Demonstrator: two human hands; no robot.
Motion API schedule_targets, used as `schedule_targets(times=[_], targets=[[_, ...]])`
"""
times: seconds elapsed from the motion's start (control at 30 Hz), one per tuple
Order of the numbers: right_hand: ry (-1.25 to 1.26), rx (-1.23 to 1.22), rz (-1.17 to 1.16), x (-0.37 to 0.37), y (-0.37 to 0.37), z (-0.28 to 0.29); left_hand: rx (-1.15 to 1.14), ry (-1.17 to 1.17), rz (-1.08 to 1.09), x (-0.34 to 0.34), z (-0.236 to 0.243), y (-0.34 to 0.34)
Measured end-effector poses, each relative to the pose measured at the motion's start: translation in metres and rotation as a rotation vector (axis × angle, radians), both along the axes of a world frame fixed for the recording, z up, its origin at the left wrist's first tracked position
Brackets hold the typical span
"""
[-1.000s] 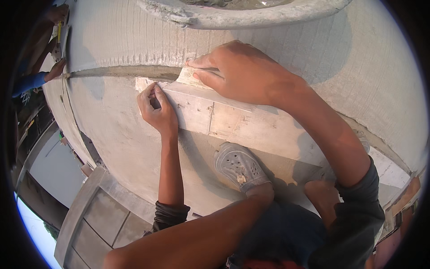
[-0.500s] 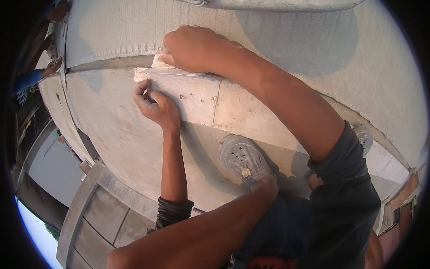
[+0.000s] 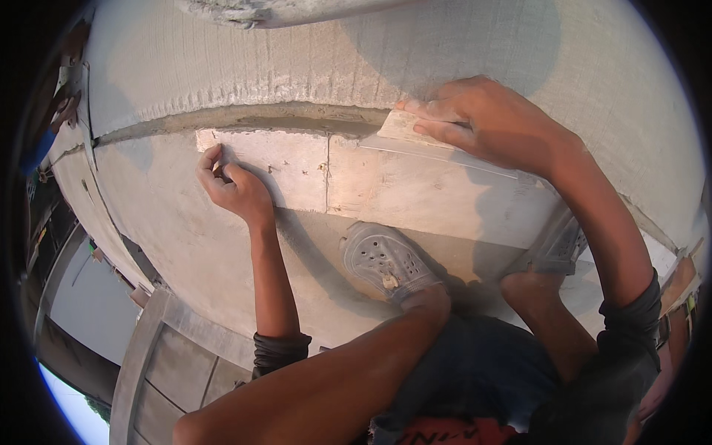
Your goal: The person scoops cement from a bucket using a trowel and applies it to a linear gap on a concrete surface, smoothing it with the trowel. The person repeatedly scoops and spreads the cement along the gap.
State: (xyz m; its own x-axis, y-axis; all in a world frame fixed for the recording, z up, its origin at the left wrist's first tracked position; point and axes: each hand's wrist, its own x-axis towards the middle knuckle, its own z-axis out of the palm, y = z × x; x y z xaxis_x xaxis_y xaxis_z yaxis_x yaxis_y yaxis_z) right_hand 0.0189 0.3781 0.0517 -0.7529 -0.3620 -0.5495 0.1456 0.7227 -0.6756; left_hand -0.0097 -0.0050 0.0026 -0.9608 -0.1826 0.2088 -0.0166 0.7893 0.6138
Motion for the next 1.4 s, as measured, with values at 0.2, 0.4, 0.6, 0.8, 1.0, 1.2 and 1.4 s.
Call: schedule_targets(times=[0.2,0.4,0.6,0.8,1.0,1.2,1.4], targets=[[0.195,0.112,0.079,0.065,0.101,-0.004,-0.125,-0.031,-0.053,-0.002,0.0,-0.006],[-0.067,-0.157,-0.101,-0.001,0.02,0.014,-0.208,-0.027,-0.077,-0.002,0.002,-0.009],[-0.002,-0.049,-0.018,-0.007,-0.018,-0.008,-0.216,-0.008,-0.087,-0.002,0.0,-0.003],[0.101,-0.08,-0.042,0.059,0.069,-0.005,-0.232,0.006,-0.088,-0.003,0.004,-0.008],[-0.409,-0.004,-0.177,0.049,0.128,0.074,-0.029,-0.064,0.026,-0.003,0.011,-0.006],[-0.377,-0.192,-0.385,0.031,0.138,0.166,0.789,-0.068,-0.09,-0.08,0.069,0.097],[-0.331,-0.165,-0.499,0.02,0.172,0.311,1.482,-0.573,-0.199,-0.16,0.087,0.166]])
